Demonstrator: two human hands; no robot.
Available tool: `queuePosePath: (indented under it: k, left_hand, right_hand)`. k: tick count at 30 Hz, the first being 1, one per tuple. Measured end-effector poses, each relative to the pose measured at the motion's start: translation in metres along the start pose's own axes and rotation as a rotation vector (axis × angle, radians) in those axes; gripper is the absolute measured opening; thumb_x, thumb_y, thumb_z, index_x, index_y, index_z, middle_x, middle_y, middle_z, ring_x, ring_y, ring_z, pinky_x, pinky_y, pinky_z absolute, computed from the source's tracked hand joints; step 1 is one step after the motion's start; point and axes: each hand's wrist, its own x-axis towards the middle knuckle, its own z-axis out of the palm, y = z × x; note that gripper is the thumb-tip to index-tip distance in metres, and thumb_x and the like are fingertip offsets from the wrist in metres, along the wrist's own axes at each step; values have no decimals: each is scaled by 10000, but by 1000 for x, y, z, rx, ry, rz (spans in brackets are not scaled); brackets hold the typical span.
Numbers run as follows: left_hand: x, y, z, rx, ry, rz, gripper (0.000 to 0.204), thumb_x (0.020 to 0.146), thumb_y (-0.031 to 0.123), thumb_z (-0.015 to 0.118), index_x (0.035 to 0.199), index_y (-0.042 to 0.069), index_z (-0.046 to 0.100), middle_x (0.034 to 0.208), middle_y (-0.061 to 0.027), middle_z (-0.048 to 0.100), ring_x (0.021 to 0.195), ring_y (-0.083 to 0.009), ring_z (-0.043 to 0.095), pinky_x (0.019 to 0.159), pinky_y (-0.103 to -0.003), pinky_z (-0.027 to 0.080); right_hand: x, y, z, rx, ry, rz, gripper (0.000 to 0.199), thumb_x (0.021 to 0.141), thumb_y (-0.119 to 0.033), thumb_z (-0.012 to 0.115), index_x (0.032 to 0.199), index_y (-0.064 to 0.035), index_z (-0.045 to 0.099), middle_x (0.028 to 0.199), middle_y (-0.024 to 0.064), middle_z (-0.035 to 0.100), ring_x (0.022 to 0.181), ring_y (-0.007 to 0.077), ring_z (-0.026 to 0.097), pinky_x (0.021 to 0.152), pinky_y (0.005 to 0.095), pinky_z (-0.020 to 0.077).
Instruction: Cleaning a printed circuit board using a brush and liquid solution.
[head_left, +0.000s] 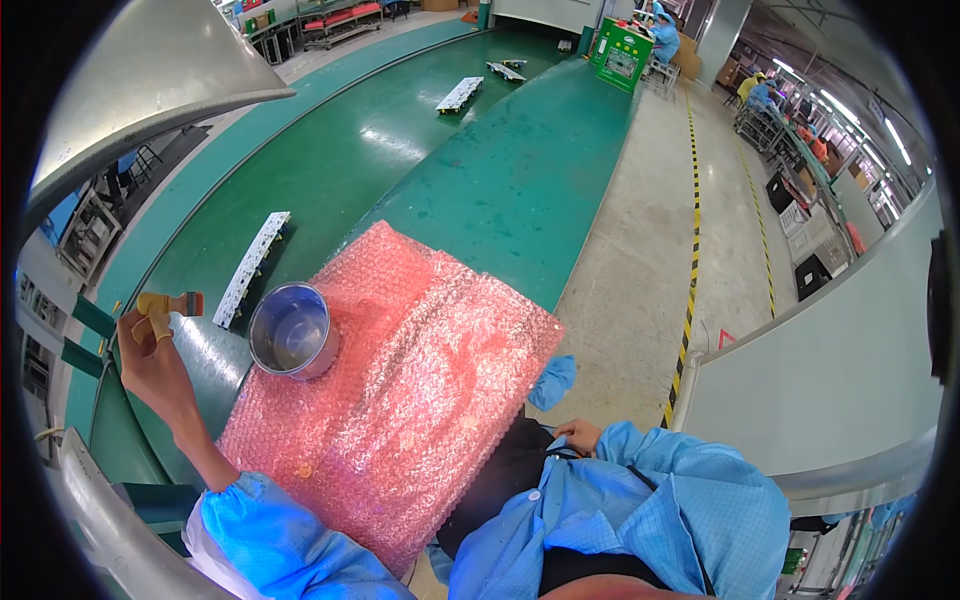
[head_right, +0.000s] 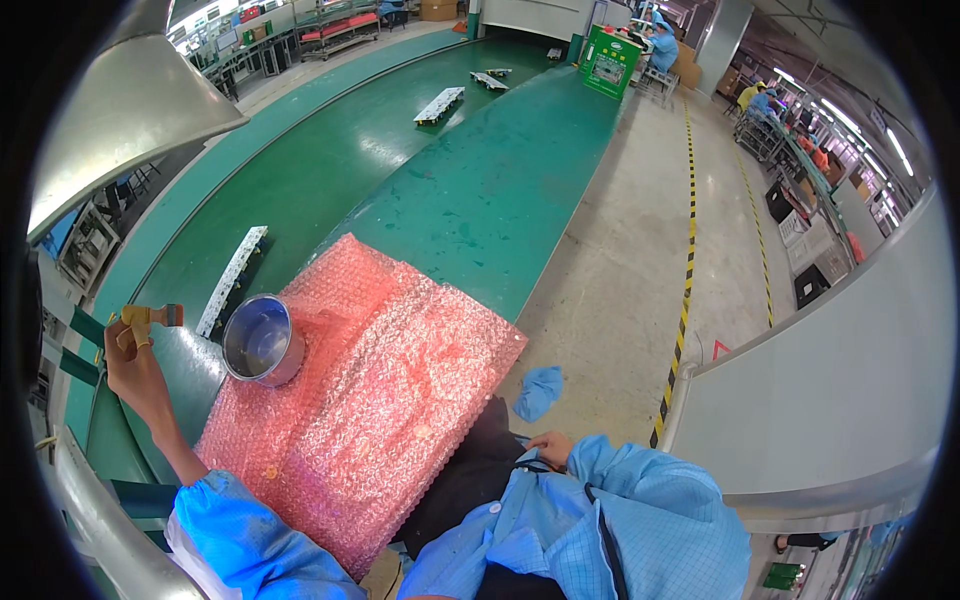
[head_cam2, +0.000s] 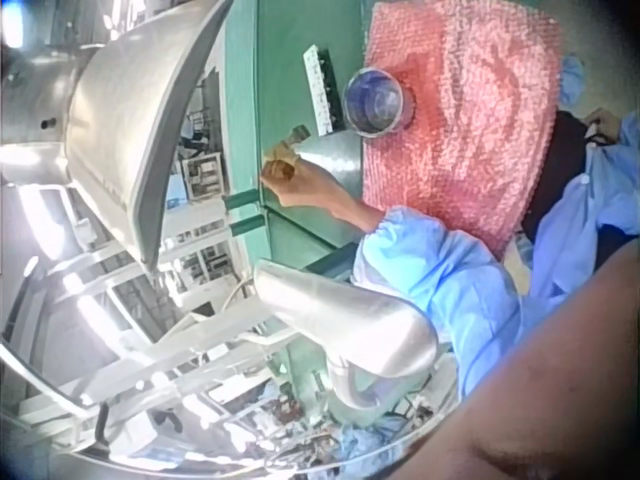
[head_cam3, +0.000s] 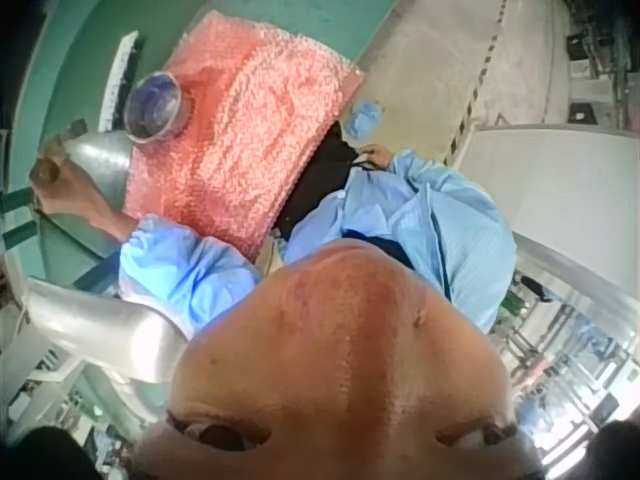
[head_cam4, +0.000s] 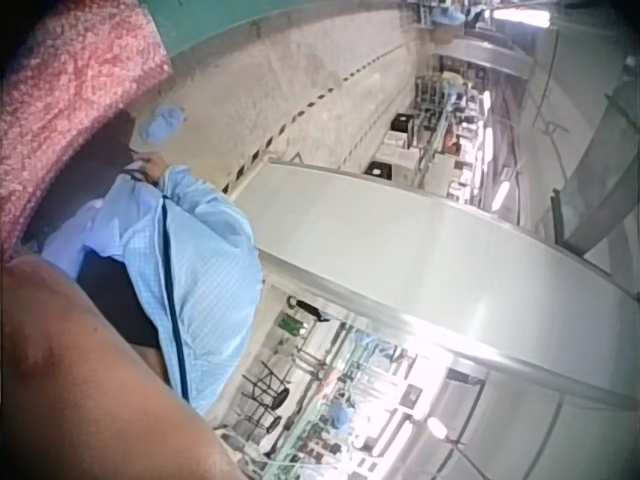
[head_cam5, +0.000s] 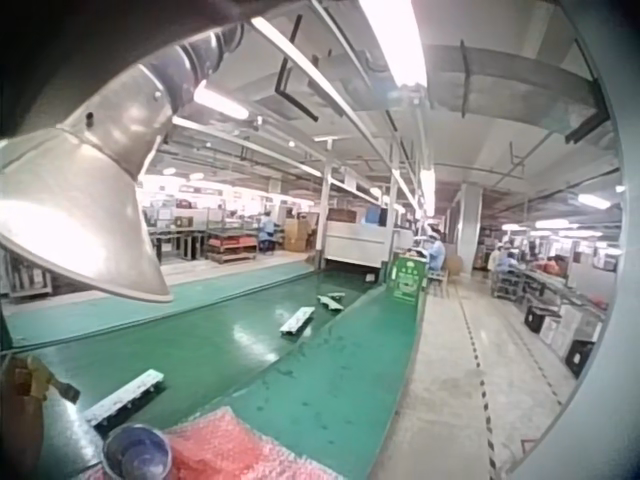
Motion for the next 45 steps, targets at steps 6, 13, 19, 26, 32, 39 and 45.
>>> queuePosePath:
  k: [6,13,19,26,32,39,45]
  left_hand:
    - [1,0,6,-12,-19,1,150,942,137,640,1049,34,619,894,-72,710,808,-100,661,727,-245,522]
    - [1,-7,2,138,-28,40,189,952,164,621,1102,49,620,886,-50,673,761,-104,629,700,-261,505]
    - [6,-20,21,47,-67,57,194,953,155,614,1113,45,619,891,-50,673,771,-107,630,709,-262,510]
    - [4,-11,7,82,-45,54,200,948,140,612,1126,47,618,898,-52,674,783,-112,635,717,-262,511]
    - [2,-3,9,56,-28,9,209,944,129,611,1134,44,620,906,-49,677,790,-113,634,725,-260,511]
    - [1,-12,7,69,-18,28,221,947,145,612,1143,45,627,898,-56,680,775,-112,631,722,-258,509]
    - [2,-13,6,78,-19,14,224,950,161,613,1145,51,633,886,-50,681,770,-113,631,720,-258,507]
  right_hand:
    - [31,43,6,58,-73,10,392,767,6,518,1111,-87,685,805,48,651,686,118,597,578,277,476]
    - [3,13,5,125,-4,-264,491,755,32,564,1228,-75,643,885,27,572,746,158,552,680,315,448]
    - [4,33,-1,-12,-95,-486,629,843,-11,608,1447,-120,470,1059,66,596,993,186,549,896,296,424]
    - [-29,-21,9,219,-306,173,754,880,-89,599,1547,-206,266,1207,144,608,1192,238,546,1003,320,410]
    - [20,21,10,-594,-211,146,486,927,-213,527,1392,-133,411,1251,172,567,1147,348,562,947,396,438]
    - [37,21,30,-44,108,-204,385,928,-210,531,1250,-9,471,1080,146,531,989,280,575,828,381,474]
    - [37,45,15,-158,68,-356,408,869,-163,611,1257,-42,571,1218,148,504,1012,261,577,863,359,481]
